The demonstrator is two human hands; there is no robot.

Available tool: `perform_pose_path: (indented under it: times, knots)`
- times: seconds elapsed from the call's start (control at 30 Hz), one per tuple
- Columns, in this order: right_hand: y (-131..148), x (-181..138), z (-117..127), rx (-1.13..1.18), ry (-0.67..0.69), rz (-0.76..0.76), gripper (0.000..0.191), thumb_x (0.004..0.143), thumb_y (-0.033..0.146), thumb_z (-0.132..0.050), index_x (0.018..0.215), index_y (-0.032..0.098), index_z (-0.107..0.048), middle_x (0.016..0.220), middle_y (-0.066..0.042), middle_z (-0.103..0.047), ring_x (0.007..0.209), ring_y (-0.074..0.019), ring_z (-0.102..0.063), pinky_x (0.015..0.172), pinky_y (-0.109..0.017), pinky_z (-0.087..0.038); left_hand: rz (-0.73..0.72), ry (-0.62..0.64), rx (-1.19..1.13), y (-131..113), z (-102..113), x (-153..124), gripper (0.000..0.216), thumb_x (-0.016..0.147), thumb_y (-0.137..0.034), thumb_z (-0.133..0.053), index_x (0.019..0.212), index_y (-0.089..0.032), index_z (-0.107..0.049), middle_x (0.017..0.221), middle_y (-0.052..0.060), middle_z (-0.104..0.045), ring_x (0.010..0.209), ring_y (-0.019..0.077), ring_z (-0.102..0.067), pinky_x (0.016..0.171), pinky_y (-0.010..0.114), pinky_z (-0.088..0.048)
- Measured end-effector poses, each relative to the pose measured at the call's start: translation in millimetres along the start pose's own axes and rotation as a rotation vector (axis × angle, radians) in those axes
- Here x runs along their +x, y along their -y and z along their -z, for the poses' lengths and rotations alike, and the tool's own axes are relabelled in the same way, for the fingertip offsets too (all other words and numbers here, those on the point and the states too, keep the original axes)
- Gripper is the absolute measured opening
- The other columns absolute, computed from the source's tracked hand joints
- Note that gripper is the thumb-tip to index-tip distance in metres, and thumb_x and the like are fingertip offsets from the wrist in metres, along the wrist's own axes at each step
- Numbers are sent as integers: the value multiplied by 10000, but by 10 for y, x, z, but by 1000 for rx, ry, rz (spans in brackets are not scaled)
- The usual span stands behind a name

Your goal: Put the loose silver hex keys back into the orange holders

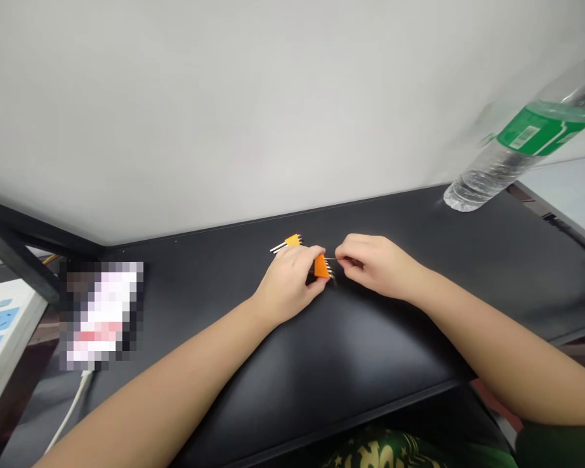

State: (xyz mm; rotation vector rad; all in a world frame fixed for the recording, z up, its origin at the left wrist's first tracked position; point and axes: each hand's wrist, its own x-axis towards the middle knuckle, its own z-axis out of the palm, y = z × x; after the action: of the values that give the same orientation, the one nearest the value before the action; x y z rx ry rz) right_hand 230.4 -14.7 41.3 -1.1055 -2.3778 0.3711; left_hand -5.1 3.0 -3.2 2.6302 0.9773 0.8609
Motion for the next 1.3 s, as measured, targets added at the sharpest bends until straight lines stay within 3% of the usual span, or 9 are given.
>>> perform_pose_path:
  times: [0.2,0.43,0.63,0.9,1.1,1.3]
  knots:
    - [-4,-43,-9,-146,13,-11,160,974,143,-518,926,184,-665,869,-38,-627,716,-142,-556,624,-265,-378,-6,-9,-16,-1,6,6,403,866,-234,-737,1235,-196,-579,1116,86,-720,1061,251,-679,982,434,-552]
    - [114,-75,26,-403,29,38,218,984,116,-476,939,184,-678,907,-49,-615,628,-133,-435,540,-278,-281,-32,-30,-3,18,-26,-6,431,870,-246,-736,1270,-182,-589,1147,107,-717,1100,258,-672,1008,442,-547]
    - [193,-76,-22,-501,38,65,267,968,49,-415,886,179,-634,927,-73,-591,751,-176,-481,600,-283,-334,2,55,54,-20,6,-3,420,828,-257,-759,1221,-186,-631,1113,93,-729,1134,275,-652,1034,481,-501]
    - [210,-50,-185,-246,53,11,220,1003,103,-460,995,173,-669,957,-68,-628,787,-172,-561,666,-285,-453,60,112,38,-64,26,11,388,807,-239,-727,1189,-217,-660,1099,64,-717,1178,266,-625,1096,489,-434]
    - [109,-55,41,-151,-178,-60,196,1001,246,-580,1158,182,-677,998,-83,-683,751,-167,-612,683,-298,-488,138,14,0,-50,27,-7,442,803,-337,-792,1206,-217,-656,1151,78,-719,1199,284,-629,1095,505,-428]
    - [-69,-40,109,147,30,-100,209,1038,221,-510,951,202,-699,773,-8,-708,649,-132,-637,679,-273,-489,144,-26,-32,-23,13,-16,453,787,-347,-821,1192,-227,-657,1170,73,-720,1192,281,-642,1091,502,-440]
